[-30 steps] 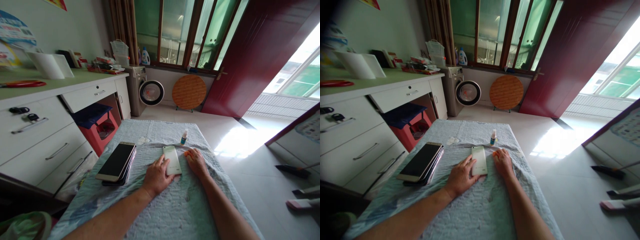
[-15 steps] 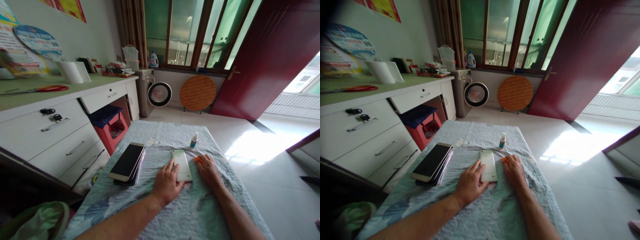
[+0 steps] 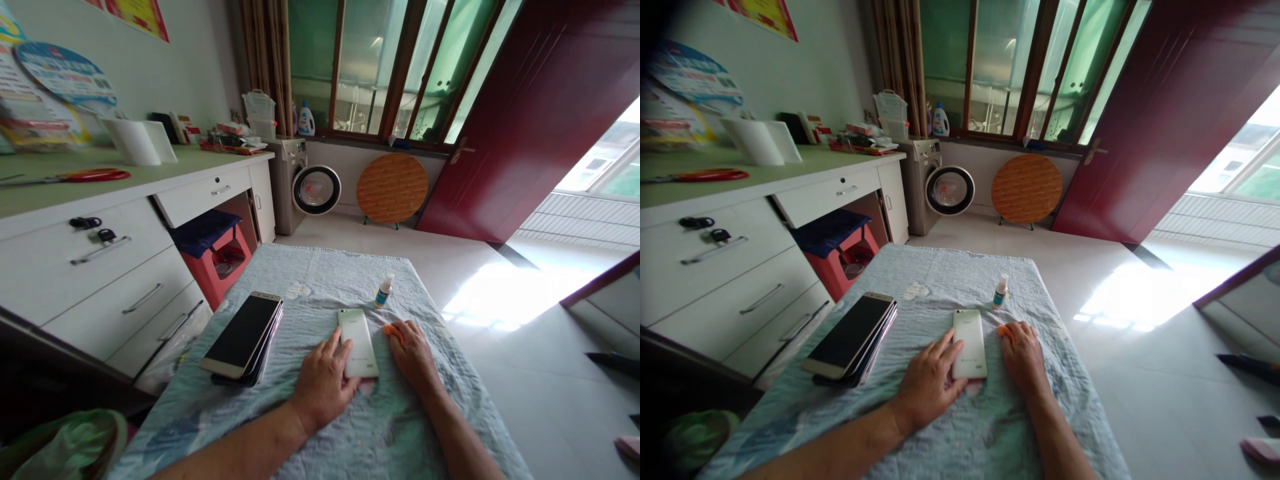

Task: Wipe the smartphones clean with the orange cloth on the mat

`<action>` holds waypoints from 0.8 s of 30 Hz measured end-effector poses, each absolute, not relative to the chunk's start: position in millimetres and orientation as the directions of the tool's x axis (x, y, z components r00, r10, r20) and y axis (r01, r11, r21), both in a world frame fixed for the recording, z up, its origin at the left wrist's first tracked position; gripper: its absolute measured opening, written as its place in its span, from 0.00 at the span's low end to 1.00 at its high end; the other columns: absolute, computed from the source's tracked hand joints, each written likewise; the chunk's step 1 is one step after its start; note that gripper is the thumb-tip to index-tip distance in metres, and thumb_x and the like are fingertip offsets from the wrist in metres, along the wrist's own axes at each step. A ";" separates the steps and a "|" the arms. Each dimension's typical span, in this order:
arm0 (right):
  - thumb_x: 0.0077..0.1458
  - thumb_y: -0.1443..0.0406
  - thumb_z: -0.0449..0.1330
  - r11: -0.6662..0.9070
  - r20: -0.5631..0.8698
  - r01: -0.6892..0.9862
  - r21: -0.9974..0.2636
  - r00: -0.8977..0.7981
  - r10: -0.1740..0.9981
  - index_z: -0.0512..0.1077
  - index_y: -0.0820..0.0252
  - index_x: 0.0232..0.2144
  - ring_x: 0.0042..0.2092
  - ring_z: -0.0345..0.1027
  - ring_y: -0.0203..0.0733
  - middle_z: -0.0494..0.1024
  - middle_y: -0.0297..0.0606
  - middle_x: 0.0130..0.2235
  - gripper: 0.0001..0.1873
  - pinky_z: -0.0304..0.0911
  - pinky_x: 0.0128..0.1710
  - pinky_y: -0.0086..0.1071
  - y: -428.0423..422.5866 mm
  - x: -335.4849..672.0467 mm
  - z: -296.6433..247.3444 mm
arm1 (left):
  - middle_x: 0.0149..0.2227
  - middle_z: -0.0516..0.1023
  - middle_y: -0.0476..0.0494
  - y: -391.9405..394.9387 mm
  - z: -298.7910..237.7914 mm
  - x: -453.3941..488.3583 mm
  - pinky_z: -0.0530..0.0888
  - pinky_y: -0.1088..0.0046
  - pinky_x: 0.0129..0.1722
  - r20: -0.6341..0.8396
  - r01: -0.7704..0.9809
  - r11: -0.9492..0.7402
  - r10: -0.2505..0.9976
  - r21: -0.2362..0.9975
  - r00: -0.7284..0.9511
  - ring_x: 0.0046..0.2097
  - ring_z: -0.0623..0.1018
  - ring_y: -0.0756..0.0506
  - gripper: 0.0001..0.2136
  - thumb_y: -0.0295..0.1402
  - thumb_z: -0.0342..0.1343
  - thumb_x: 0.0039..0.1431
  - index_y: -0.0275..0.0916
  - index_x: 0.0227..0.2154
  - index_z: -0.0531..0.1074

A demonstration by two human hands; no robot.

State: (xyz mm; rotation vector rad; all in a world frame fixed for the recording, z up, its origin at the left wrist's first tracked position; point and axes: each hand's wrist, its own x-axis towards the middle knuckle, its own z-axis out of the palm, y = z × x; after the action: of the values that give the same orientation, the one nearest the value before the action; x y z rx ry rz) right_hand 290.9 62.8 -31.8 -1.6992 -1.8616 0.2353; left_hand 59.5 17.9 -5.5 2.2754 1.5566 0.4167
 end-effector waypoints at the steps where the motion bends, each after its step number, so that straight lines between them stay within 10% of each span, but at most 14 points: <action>1: 0.57 0.62 0.50 0.162 0.303 0.846 -0.507 -0.001 0.953 0.73 0.57 0.35 0.38 0.65 0.43 0.71 0.38 0.34 0.12 0.60 0.41 0.34 64.9 290.9 -31.4 | 0.66 0.59 0.37 18.0 -5.0 59.7 0.65 0.59 0.59 0.044 0.830 -0.335 0.934 0.446 0.353 0.60 0.67 0.36 0.29 0.40 0.58 0.55 0.41 0.60 0.64; 24: 0.56 0.63 0.51 0.261 0.311 0.856 -0.446 -0.125 0.942 0.74 0.58 0.36 0.39 0.63 0.44 0.71 0.39 0.34 0.12 0.59 0.43 0.35 100.5 310.6 -35.2 | 0.64 0.63 0.38 25.0 -5.9 56.7 0.63 0.63 0.61 0.100 0.770 -0.394 0.910 0.502 0.401 0.60 0.68 0.39 0.28 0.39 0.60 0.55 0.38 0.58 0.65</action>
State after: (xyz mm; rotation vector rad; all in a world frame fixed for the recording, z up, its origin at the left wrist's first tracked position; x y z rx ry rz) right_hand 310.6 100.5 -35.2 -1.6219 -2.0078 0.2131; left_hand 56.7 25.0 -5.9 2.2870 1.4475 0.5140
